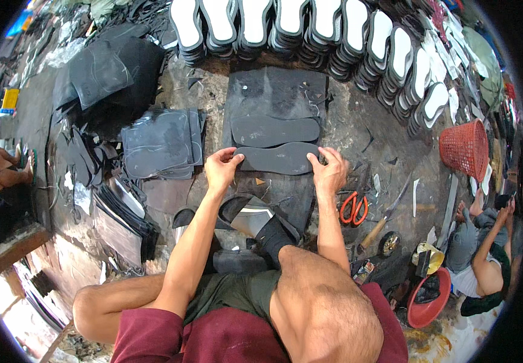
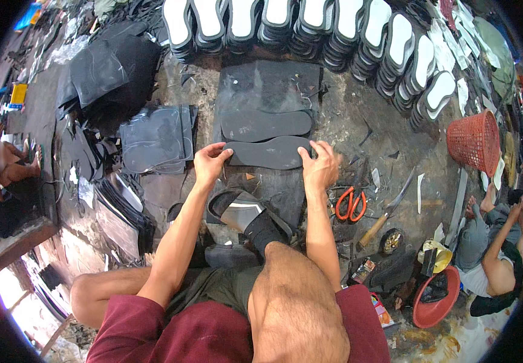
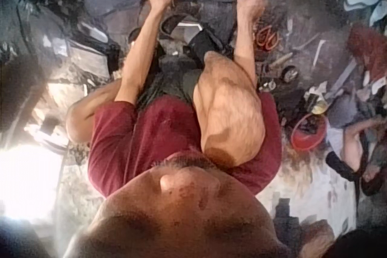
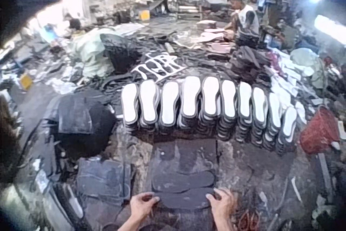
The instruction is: The person sits on the floor and repeatedly picks up black shoe insoles, flips them over, and places them into a stack. The person also handles white insoles and places them into a separate stack. The workspace is cluttered with insoles and tools.
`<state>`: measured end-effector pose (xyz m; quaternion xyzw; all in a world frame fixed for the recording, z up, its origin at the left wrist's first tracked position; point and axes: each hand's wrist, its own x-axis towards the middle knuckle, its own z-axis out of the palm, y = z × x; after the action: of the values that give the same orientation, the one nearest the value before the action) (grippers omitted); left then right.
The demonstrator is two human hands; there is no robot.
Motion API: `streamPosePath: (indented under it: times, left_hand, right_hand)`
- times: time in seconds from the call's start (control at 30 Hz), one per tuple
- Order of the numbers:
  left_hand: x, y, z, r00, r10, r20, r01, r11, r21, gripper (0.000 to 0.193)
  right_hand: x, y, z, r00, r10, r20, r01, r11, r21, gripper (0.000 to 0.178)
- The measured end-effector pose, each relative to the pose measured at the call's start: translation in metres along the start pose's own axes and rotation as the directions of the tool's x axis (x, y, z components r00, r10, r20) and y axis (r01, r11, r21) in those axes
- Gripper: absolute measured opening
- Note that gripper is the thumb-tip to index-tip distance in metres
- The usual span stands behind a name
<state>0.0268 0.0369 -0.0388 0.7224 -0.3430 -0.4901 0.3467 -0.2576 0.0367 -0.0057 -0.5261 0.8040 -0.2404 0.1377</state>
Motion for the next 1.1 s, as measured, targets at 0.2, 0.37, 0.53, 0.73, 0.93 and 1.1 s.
streamPosePath:
  times: [0.2, 0.37, 0.53, 0.73, 0.93, 1.1]
  left_hand:
    - [0.005, 0.003, 0.004, 0.995, 0.011, 0.103, -0.016, 0.999, 0.049, 0.037]
    - [0.004, 0.006, -0.021, 0.944, -0.112, 0.311, 0.142, 0.987, -0.078, 0.035]
    - [-0.009, 0.047, -0.026, 0.904, -0.291, 0.315, 0.428, 0.657, -0.621, 0.056]
    - [-0.046, 0.174, -0.020, 0.980, -0.061, 0.191, 0.196, 0.090, -0.976, 0.058]
    - [0.003, 0.177, -0.005, 0.500, 0.860, 0.099, 0.321, -0.078, -0.944, 0.057]
    - [-0.064, 0.207, -0.023, 0.663, 0.734, 0.150, 0.196, 0.023, -0.980, 0.060]
  right_hand:
    - [-0.007, 0.026, 0.012, 0.952, 0.264, 0.152, -0.290, 0.937, 0.194, 0.066]
    - [0.006, 0.010, -0.021, 0.735, 0.354, 0.579, -0.677, 0.434, 0.594, 0.055]
    - [-0.024, -0.116, -0.115, 0.847, -0.509, 0.154, 0.275, 0.667, 0.693, 0.033]
    - [0.001, -0.206, -0.169, 0.339, -0.941, -0.005, 0.609, 0.215, 0.763, 0.052]
    - [0.022, -0.226, -0.147, 0.701, -0.700, 0.138, 0.481, 0.607, 0.633, 0.039]
    - [-0.009, -0.214, -0.162, 0.516, -0.830, -0.212, 0.669, 0.236, 0.705, 0.028]
